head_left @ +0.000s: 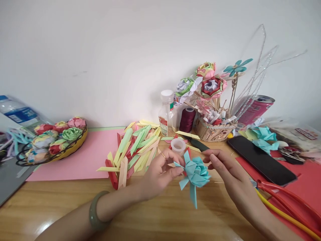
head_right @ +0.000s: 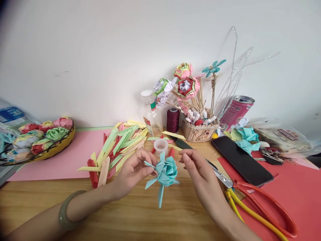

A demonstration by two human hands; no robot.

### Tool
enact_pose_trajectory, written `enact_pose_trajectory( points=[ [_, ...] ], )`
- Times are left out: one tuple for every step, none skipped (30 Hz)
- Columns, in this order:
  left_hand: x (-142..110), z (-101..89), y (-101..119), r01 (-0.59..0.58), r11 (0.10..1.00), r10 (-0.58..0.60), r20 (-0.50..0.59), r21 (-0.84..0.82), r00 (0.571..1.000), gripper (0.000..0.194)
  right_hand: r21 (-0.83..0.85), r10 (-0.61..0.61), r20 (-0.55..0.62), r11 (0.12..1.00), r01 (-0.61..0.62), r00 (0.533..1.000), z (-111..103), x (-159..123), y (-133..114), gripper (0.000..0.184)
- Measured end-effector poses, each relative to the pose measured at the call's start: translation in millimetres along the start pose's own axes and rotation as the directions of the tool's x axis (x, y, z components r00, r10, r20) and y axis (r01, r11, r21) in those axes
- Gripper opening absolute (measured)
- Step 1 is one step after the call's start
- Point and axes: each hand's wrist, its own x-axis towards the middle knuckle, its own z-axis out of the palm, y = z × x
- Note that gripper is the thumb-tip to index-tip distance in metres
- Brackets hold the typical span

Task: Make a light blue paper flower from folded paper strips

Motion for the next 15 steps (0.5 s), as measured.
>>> enact_pose_trajectory(
  points=[
    [0, -0.1, 0, 0.029, 0.999, -0.028, 0.032, -0.044, 0.999, 0.014, 0.04, 0.016, 0.044, 0.999, -0.017, 0.999, 0, 0, -2, 0.032],
    [1, -0.5, 0, 0.047, 0.997, -0.043, 0.056, -0.065, 0.997, 0.014, 0.079, 0.033, 0.12, 0.996, -0.042, 0.992, 0, 0, -4, 0.034],
    [1, -1.2, -1, 0.05, 0.997, -0.045, 0.07, -0.066, 0.996, 0.015, 0.113, 0.049, 0.209, 0.991, -0.073, 0.977, 0, 0, -5, 0.037],
    [1, -2.0, -3, 0.044, 0.998, -0.04, 0.08, -0.051, 0.996, 0.014, 0.139, 0.065, 0.295, 0.984, -0.11, 0.953, 0, 0, -6, 0.04],
    [2, -3.1, -4, 0.031, 0.999, -0.029, 0.086, -0.024, 0.996, 0.014, 0.156, 0.077, 0.365, 0.977, -0.143, 0.928, 0, 0, -7, 0.042],
    [2, -4.2, -6, 0.014, 1.0, -0.015, 0.089, 0.012, 0.996, 0.014, 0.169, 0.084, 0.409, 0.972, -0.166, 0.909, 0, 0, -8, 0.043],
    [3, -5.3, -8, 0.0, 0.999, -0.005, 0.088, 0.052, 0.996, 0.015, 0.179, 0.087, 0.425, 0.968, -0.178, 0.901, 0, 0, -8, 0.042],
    [3, -6.3, -10, -0.009, 0.996, 0.001, 0.082, 0.089, 0.997, 0.015, 0.184, 0.091, 0.419, 0.966, -0.183, 0.903, 0, -1, -8, 0.04],
    [3, -7.1, -11, -0.009, 0.993, 0.0, 0.077, 0.117, 0.997, 0.016, 0.183, 0.1, 0.401, 0.965, -0.186, 0.911, 0, -1, -8, 0.039],
    [3, -7.8, -12, -0.003, 0.991, -0.007, 0.07, 0.136, 0.998, 0.016, 0.179, 0.109, 0.382, 0.966, -0.189, 0.918, 0, -1, -8, 0.038],
    [3, -8.1, -12, 0.006, 0.989, -0.015, 0.062, 0.146, 0.998, 0.015, 0.175, 0.12, 0.365, 0.965, -0.194, 0.923, 0, -1, -8, 0.038],
    [3, -8.3, -12, 0.011, 0.988, -0.02, 0.058, 0.153, 0.998, 0.014, 0.173, 0.136, 0.354, 0.963, -0.208, 0.925, 0, -1, -8, 0.038],
    [4, -8.2, -12, 0.008, 0.987, -0.018, 0.059, 0.161, 0.998, 0.013, 0.176, 0.153, 0.346, 0.958, -0.224, 0.926, 0, -1, -7, 0.038],
    [4, -8.0, -12, -0.004, 0.984, -0.007, 0.063, 0.176, 0.998, 0.013, 0.185, 0.168, 0.341, 0.953, -0.241, 0.925, 0, -1, -7, 0.039],
    [4, -7.7, -11, -0.025, 0.98, 0.012, 0.069, 0.198, 0.998, 0.012, 0.194, 0.179, 0.339, 0.948, -0.254, 0.924, 1, 0, -7, 0.039]
  ],
)
